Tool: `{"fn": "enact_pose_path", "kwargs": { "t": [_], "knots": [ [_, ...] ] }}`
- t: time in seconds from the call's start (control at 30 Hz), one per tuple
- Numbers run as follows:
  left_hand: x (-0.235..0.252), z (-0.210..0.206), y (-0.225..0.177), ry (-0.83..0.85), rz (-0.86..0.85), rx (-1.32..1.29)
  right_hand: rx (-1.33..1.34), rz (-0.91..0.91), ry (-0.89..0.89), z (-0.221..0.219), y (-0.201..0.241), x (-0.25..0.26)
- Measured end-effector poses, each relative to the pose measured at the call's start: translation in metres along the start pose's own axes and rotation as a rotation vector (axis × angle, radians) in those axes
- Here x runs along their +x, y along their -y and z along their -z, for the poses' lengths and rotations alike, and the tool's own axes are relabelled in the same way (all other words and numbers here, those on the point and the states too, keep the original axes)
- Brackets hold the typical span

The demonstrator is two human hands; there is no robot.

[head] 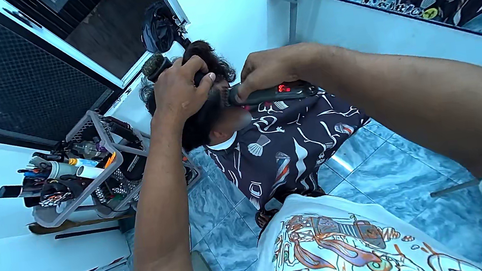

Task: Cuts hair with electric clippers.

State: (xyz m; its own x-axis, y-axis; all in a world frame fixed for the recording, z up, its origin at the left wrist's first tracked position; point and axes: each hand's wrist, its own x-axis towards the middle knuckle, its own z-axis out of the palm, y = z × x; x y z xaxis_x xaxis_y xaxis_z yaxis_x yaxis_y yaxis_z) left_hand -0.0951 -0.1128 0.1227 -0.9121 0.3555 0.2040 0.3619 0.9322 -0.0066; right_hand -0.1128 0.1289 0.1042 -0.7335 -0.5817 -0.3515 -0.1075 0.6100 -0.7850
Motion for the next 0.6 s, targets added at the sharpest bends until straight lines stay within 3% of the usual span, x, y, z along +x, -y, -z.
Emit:
{"fn": "enact_pose_path", "kwargs": {
  "t": [0.07,0.2,0.33,0.47,0.6],
  "knots": [
    [-0.0007,-0.001,0.0013,-0.016,-0.004,-0.002,0.09,0.058,0.017,0.0025,-0.0004,0.0003],
    [-0.0009,0.0002,0.0003,-0.007,0.003,-0.002,-0.124,-0.022,0.017,-0.002,0.0015,0.001],
    [0.0004,-0.001,0.0014,-0.011,0.0,-0.006,0.049,0.031,0.022,0.0029,0.0018,0.0022],
    [-0.0003,-0.0012,0.001,-0.011,-0.003,-0.004,-0.105,-0.024,0.021,-0.0007,0.0035,0.0007],
    [0.0006,-0.0012,0.0002,0.015,-0.004,0.013,0.034,0.055,0.039,0.002,0.002,-0.0022]
  ]
}}
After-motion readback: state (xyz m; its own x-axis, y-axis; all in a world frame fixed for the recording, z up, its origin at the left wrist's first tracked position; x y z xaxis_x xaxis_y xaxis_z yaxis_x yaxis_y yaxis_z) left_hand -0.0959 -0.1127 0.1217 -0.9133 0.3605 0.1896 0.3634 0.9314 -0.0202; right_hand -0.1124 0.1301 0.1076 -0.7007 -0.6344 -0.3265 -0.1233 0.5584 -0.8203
